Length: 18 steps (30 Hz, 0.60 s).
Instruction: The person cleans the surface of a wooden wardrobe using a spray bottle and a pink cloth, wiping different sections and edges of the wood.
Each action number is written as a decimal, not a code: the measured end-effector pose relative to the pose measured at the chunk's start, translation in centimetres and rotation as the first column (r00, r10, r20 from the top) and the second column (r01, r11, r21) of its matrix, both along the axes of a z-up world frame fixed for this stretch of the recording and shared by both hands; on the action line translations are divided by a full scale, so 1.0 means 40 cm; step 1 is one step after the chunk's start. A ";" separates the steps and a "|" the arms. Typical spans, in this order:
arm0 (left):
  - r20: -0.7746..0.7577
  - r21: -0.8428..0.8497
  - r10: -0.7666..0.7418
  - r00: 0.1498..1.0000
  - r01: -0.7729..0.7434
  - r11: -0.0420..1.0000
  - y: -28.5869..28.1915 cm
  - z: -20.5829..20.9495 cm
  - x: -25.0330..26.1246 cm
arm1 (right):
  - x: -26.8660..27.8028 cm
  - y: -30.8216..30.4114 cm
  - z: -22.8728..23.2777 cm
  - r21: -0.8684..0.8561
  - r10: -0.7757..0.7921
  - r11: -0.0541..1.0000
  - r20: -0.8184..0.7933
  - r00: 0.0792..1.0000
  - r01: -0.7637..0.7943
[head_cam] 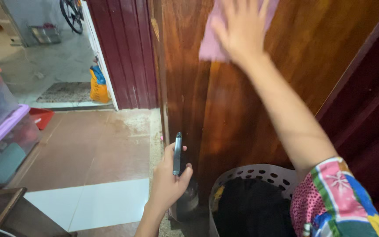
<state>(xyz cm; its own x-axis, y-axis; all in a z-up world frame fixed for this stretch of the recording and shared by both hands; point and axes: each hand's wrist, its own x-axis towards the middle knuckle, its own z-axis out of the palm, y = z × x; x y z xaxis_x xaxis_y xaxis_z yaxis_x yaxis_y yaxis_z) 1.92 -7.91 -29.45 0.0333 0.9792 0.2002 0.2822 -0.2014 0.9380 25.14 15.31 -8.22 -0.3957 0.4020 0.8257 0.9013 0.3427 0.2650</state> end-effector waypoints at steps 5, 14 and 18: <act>0.057 0.227 0.022 0.998 -0.034 0.973 -0.015 -0.022 -0.022 | -0.006 -0.060 -0.367 -0.129 0.035 0.992 0.347 0.937 0.011; -0.001 0.179 -0.013 1.000 0.013 0.984 0.017 -0.041 -0.009 | 0.133 0.035 -0.225 -0.008 -0.107 0.994 0.071 0.992 0.108; -0.022 0.190 -0.043 0.999 0.046 0.981 0.060 -0.047 0.008 | 0.335 0.077 -0.102 -0.168 -0.365 0.930 -0.345 0.865 0.326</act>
